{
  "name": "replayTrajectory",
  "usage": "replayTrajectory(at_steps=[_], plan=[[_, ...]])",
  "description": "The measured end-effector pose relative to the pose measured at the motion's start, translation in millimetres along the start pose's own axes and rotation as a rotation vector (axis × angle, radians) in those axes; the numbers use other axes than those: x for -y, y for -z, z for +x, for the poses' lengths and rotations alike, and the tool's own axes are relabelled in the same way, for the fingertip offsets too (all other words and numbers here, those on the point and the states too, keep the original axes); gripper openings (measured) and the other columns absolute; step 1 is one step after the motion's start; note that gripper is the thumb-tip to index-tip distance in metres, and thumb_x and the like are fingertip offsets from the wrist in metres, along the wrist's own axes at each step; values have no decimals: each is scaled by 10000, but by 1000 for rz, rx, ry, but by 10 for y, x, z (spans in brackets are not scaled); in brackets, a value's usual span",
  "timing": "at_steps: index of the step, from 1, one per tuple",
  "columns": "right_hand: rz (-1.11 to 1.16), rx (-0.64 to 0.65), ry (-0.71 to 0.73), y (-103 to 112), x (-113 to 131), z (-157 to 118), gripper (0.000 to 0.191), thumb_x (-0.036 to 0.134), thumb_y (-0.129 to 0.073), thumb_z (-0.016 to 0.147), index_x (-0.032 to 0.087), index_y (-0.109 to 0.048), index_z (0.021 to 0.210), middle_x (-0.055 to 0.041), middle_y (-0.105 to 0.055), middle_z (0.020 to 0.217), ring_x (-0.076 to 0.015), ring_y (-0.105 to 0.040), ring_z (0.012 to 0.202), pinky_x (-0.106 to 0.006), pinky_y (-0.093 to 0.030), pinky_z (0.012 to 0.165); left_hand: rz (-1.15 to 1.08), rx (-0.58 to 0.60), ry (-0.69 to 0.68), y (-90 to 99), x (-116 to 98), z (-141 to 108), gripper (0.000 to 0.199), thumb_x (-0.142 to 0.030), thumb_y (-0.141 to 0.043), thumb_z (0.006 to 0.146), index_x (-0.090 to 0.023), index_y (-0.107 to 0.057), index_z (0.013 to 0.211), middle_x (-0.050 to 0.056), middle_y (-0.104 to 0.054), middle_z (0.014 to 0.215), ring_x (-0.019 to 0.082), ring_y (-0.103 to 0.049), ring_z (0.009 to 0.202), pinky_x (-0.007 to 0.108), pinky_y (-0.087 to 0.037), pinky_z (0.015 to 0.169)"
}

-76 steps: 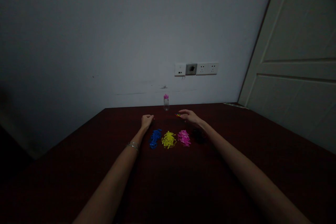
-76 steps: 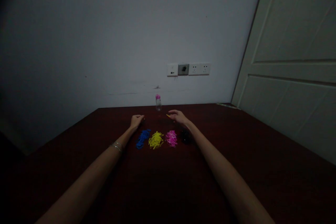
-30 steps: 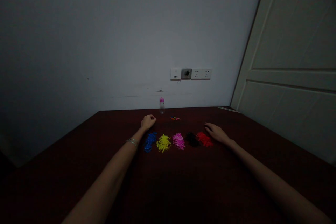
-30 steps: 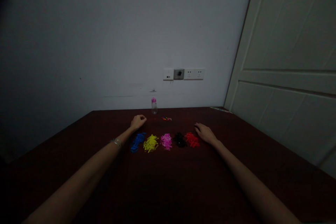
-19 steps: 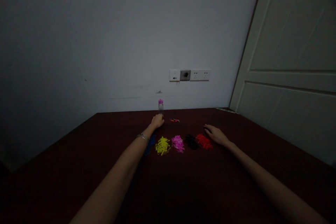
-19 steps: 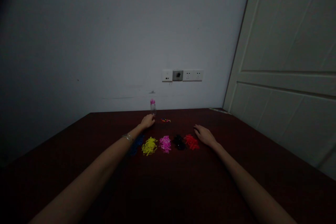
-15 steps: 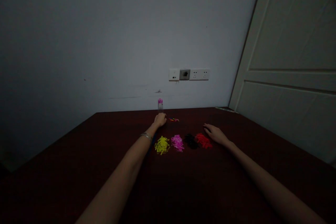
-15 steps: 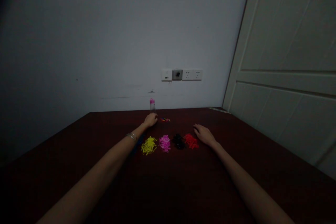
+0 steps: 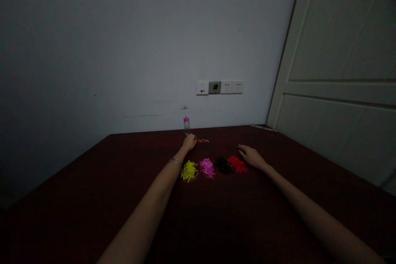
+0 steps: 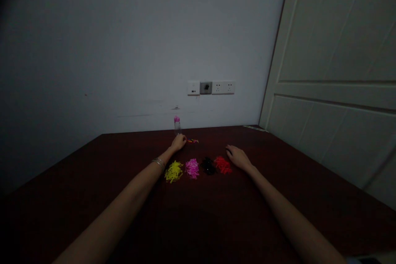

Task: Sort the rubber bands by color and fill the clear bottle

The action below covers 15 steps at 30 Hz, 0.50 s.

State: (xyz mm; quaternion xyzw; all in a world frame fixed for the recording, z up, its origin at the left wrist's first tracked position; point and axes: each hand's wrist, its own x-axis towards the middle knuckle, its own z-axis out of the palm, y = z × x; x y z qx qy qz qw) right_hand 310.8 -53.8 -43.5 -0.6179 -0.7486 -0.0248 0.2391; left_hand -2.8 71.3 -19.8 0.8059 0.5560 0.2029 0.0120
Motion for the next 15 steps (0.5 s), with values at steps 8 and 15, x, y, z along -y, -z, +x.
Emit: replayTrajectory(at_steps=[8, 15], plan=[[-32, 2, 8, 22, 23, -14, 405, 260, -353, 852, 113, -576, 1157, -130, -538, 1242, -224, -487, 1158, -341, -346, 1004, 13, 11, -73, 69, -36, -14, 252, -175, -425, 825, -125, -662, 892, 126, -625, 972, 176, -572, 898, 258, -413, 805], [-52, 22, 16, 38, 34, -19, 428, 263, -328, 861, 91, -552, 1182, -139, -522, 1258, -221, -476, 1169, -340, -343, 1008, 12, 23, -79, 90, -66, -16, 249, -190, -422, 831, -123, -657, 879, 139, -623, 964, 184, -576, 889, 268, -414, 799]])
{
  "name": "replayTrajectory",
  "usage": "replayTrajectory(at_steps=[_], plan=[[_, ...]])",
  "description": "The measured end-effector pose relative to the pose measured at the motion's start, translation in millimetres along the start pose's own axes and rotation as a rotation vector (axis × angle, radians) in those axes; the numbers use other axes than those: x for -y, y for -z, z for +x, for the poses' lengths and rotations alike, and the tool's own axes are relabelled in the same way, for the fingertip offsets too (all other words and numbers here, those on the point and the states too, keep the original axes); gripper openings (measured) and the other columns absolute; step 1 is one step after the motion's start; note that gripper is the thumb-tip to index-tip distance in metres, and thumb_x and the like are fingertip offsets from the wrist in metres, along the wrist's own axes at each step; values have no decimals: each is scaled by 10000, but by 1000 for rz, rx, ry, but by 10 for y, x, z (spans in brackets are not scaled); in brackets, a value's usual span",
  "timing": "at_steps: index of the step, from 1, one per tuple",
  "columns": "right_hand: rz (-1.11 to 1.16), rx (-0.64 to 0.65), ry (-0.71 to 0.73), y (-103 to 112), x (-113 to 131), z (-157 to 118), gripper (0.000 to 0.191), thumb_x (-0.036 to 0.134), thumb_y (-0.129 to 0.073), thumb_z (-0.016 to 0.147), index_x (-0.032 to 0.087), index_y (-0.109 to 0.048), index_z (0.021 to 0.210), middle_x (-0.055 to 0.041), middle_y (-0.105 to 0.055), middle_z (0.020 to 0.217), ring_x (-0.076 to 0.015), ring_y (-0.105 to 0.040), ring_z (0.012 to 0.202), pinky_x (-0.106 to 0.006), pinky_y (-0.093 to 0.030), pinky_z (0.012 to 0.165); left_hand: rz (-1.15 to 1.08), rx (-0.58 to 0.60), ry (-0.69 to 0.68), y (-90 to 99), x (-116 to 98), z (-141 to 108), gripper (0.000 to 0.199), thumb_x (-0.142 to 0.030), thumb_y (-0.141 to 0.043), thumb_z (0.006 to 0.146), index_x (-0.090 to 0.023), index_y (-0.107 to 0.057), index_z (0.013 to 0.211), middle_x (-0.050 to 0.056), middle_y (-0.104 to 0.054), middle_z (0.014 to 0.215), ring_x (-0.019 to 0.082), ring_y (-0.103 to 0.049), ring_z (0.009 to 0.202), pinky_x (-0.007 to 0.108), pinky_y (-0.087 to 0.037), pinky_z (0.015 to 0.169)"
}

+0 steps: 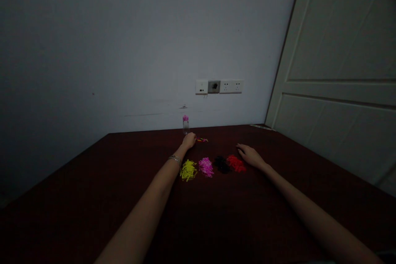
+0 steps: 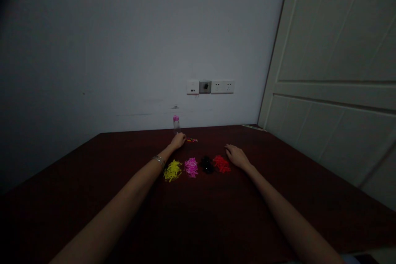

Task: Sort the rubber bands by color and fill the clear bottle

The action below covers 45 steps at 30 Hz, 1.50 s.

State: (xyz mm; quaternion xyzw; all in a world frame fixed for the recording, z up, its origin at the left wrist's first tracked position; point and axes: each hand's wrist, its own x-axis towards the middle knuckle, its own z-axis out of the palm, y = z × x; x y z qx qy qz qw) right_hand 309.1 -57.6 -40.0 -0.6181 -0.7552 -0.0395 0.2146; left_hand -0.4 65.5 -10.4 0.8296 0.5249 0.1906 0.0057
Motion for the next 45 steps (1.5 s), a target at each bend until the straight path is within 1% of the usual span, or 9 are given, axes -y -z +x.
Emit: replayTrajectory(at_steps=[5, 10, 14, 19, 27, 33, 37, 41, 45], plan=[[-9, 0, -13, 3, 10, 6, 411, 257, -341, 860, 113, -560, 1177, -123, -530, 1253, -217, -483, 1162, -331, -348, 1002, -30, -29, 26, -29, 27, 32, 245, -196, -433, 828, -113, -660, 868, 146, -629, 946, 187, -580, 877, 269, -412, 802], [7, 13, -33, 4, 4, 20, 397, 261, -354, 859, 132, -566, 1169, -114, -533, 1253, -211, -482, 1163, -335, -340, 1001, -180, -97, 67, -41, 31, 62, 215, -167, -480, 788, -118, -683, 840, 104, -664, 886, 169, -585, 833, 257, -412, 798], [-12, 28, -39, 18, 15, 17, 411, 263, -341, 865, 115, -555, 1182, -117, -520, 1266, -207, -466, 1178, -325, -336, 1003, -411, -124, 65, 9, -56, 72, 191, -177, -526, 756, -100, -699, 789, 87, -679, 804, 156, -590, 741, 245, -423, 725], [-13, 23, -21, 30, 27, 13, 410, 254, -339, 866, 105, -555, 1181, -131, -516, 1268, -212, -468, 1176, -328, -334, 1004, -640, -56, -20, 109, -247, 0, 186, -217, -570, 713, -99, -708, 754, 64, -681, 741, 140, -579, 685, 229, -421, 657], [-27, 44, -31, 27, 13, 29, 408, 245, -343, 867, 97, -547, 1188, -131, -510, 1274, -213, -455, 1188, -328, -330, 1006, -468, 122, -241, 244, -732, -173, 214, -230, -560, 712, -97, -715, 774, 53, -678, 742, 130, -566, 675, 212, -413, 654], [-9, 33, -23, 42, 26, 24, 402, 250, -344, 867, 110, -556, 1178, -129, -521, 1263, -209, -467, 1176, -327, -334, 1001, -260, 152, -471, 140, -1184, -302, 215, -170, -514, 743, -144, -703, 844, 46, -676, 828, 125, -578, 742, 194, -410, 687], [10, 23, -20, 28, 12, 26, 397, 249, -345, 864, 124, -559, 1174, -126, -518, 1267, -207, -466, 1177, -331, -337, 996, -149, 157, -578, 53, -1365, -399, 224, -199, -521, 755, -175, -683, 909, 48, -665, 885, 144, -584, 798, 208, -422, 705], [19, 24, -1, 3, -25, 32, 405, 246, -346, 860, 113, -549, 1185, -125, -518, 1266, -200, -469, 1173, -317, -329, 1003, -197, 94, -579, 26, -1322, -404, 250, -246, -526, 781, -181, -662, 980, 55, -655, 954, 147, -580, 865, 219, -419, 765], [13, 29, -9, -12, -46, 36, 416, 262, -333, 864, 107, -549, 1184, -129, -514, 1269, -205, -469, 1175, -322, -335, 1002, -351, 30, -449, 69, -983, -319, 244, -295, -540, 780, -147, -689, 902, 55, -676, 857, 136, -589, 769, 215, -417, 720]])
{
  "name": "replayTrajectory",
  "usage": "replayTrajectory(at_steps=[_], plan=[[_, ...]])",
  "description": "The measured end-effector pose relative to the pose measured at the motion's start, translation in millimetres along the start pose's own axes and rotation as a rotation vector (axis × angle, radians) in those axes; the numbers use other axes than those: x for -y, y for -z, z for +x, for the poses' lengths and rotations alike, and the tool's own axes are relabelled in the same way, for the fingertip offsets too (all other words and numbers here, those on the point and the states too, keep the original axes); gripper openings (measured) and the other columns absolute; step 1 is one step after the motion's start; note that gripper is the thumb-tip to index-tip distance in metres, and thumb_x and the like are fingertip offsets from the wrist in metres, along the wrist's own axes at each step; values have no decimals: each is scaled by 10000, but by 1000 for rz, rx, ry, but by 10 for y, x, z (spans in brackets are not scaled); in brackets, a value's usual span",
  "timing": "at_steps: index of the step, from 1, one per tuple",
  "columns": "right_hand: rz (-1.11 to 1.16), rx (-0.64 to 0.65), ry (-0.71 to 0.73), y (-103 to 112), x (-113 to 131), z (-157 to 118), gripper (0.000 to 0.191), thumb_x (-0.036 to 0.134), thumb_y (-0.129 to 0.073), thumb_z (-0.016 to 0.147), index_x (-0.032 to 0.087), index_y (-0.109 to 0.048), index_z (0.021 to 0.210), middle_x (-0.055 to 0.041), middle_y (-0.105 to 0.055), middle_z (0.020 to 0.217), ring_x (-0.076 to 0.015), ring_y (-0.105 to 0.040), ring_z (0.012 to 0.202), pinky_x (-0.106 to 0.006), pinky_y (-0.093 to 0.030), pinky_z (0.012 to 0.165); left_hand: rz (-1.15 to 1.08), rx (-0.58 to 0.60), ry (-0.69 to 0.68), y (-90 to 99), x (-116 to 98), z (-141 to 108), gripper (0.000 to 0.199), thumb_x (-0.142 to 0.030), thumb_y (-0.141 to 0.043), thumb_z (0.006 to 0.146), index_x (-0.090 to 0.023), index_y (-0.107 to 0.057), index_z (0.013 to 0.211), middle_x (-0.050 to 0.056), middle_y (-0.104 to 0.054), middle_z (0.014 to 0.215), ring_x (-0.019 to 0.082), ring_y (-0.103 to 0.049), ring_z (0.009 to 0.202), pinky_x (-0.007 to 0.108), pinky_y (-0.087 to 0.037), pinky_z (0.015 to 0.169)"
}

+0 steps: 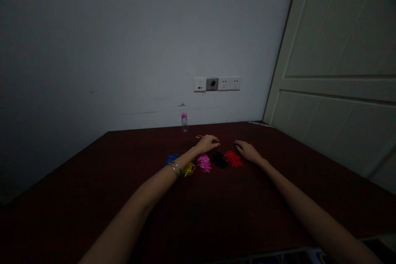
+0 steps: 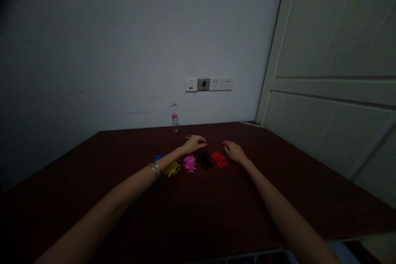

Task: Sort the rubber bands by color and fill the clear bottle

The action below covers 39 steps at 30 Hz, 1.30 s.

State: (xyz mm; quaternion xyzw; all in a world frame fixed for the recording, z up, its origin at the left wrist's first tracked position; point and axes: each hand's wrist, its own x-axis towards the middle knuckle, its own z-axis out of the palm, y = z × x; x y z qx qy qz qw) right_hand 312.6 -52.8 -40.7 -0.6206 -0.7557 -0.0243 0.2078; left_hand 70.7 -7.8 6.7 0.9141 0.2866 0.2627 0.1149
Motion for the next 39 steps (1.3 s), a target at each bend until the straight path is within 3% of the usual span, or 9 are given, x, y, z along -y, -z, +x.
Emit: replayTrajectory(at_steps=[4, 9, 13, 22, 29, 35, 39], plan=[[-3, 3, -11, 0, 10, -7, 417, 262, -331, 863, 108, -548, 1183, -132, -509, 1274, -212, -462, 1181, -341, -335, 1003, -40, -190, 214, 292, 488, -204, 289, -357, -538, 772, -130, -712, 810, 59, -682, 757, 140, -583, 688, 224, -400, 657], [-18, 1, -16, 25, 49, -21, 416, 247, -332, 859, 100, -547, 1183, -137, -508, 1274, -220, -467, 1175, -342, -335, 1002, 2, -400, 549, 636, 1096, -635, 272, -354, -583, 729, -114, -711, 729, 72, -672, 685, 146, -570, 637, 222, -365, 587], [-42, 2, -10, 33, 67, -24, 418, 238, -334, 859, 81, -544, 1185, -148, -514, 1264, -216, -473, 1168, -327, -326, 1006, -54, -489, 667, 774, 1347, -930, 287, -395, -587, 710, -131, -697, 678, 40, -631, 577, 128, -532, 550, 215, -336, 527], [-82, 57, -10, 117, 95, 31, 372, 237, -367, 844, 137, -573, 1137, -121, -558, 1211, -220, -510, 1107, -332, -366, 946, -156, -485, 694, 805, 1294, -1014, 311, -423, -597, 682, -132, -661, 593, -8, -527, 432, 103, -452, 452, 208, -309, 484], [-48, -83, -10, 200, 541, 332, 288, 287, -416, 844, 172, -610, 1023, -104, -612, 1074, -207, -538, 1009, -294, -396, 845, -156, -531, 682, 811, 1327, -1056, 340, -447, -580, 678, -142, -624, 533, -13, -501, 413, 99, -435, 444, 211, -297, 485], [154, 97, -38, 14, 893, 723, 212, 300, -530, 788, 196, -645, 933, -54, -663, 949, -168, -593, 869, -227, -416, 720, -197, -556, 716, 812, 1356, -1087, 348, -467, -576, 671, -138, -630, 573, -21, -494, 412, 92, -412, 423, 207, -291, 466], [172, 158, -73, -96, 1038, 884, 189, 281, -556, 768, 218, -655, 916, -48, -659, 981, -176, -592, 903, -229, -413, 721, -193, -555, 728, 819, 1338, -1096, 343, -466, -580, 665, -139, -631, 571, -16, -493, 408, 97, -419, 432, 206, -293, 467]])
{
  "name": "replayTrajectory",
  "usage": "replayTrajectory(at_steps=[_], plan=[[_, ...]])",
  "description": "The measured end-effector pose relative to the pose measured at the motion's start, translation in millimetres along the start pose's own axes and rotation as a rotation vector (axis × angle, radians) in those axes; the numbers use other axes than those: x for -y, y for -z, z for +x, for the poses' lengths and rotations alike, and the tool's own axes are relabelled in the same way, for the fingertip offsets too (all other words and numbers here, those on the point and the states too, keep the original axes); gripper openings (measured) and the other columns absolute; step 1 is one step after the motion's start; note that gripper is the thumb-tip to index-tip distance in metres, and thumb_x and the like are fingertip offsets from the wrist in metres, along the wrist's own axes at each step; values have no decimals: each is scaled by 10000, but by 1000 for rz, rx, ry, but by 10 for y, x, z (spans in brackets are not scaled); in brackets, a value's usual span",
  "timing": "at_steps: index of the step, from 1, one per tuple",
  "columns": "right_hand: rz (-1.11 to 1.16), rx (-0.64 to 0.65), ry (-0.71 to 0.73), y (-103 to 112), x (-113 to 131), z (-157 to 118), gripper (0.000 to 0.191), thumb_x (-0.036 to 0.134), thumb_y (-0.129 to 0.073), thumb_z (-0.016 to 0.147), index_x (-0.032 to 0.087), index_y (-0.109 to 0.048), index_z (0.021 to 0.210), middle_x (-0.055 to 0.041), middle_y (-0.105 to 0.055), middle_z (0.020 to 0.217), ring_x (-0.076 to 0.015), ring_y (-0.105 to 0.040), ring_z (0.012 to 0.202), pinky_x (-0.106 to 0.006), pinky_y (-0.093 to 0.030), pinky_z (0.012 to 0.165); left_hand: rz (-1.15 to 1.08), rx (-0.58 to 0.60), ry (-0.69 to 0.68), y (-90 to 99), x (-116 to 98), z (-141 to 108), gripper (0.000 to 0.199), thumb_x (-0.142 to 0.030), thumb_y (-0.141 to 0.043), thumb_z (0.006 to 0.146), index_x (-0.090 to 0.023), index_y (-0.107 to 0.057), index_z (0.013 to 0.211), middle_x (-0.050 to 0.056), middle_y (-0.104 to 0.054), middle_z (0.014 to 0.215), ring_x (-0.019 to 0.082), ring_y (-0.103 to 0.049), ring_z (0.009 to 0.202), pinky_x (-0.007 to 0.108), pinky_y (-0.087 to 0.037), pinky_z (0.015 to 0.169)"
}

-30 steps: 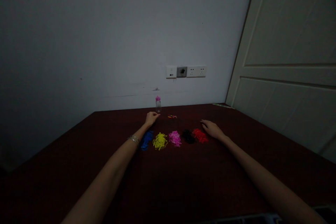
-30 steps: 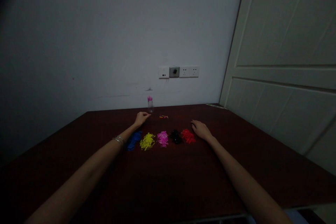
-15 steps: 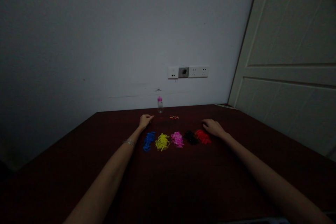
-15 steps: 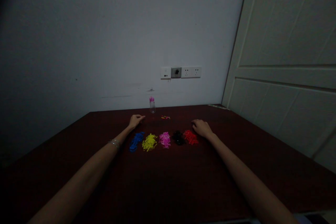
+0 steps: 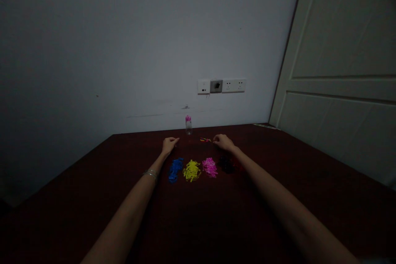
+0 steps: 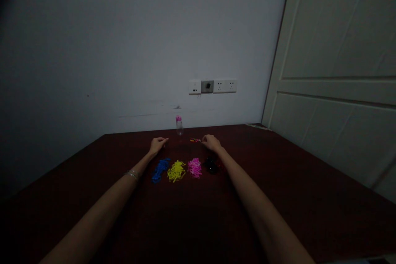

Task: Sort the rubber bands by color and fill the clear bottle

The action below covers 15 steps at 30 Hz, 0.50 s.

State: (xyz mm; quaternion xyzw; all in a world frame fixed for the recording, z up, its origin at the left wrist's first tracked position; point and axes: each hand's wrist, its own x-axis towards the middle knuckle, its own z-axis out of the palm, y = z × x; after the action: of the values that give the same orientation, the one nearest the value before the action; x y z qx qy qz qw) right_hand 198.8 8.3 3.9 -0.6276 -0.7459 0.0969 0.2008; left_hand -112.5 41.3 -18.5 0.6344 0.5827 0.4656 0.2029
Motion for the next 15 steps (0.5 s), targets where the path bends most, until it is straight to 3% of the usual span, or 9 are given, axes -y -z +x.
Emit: replayTrajectory(at_steps=[10, 15], plan=[[-30, 33, -190, -152, 140, 197, 275, 423, -530, 795, 218, -624, 953, -84, -635, 1036, -202, -591, 930, -271, -433, 708, 3, 7, -12, 3, -33, -35, 368, -481, -562, 679, -150, -597, 521, -13, -502, 413, 97, -433, 440, 204, -297, 468], [-81, 1, -214, -194, 145, 204, 265, 398, -477, 829, 220, -608, 975, -96, -626, 1048, -212, -589, 949, -288, -442, 716, 10, 3, -37, -8, -9, -18, 403, -494, -530, 705, -143, -589, 514, -11, -496, 413, 98, -438, 444, 204, -305, 478]])
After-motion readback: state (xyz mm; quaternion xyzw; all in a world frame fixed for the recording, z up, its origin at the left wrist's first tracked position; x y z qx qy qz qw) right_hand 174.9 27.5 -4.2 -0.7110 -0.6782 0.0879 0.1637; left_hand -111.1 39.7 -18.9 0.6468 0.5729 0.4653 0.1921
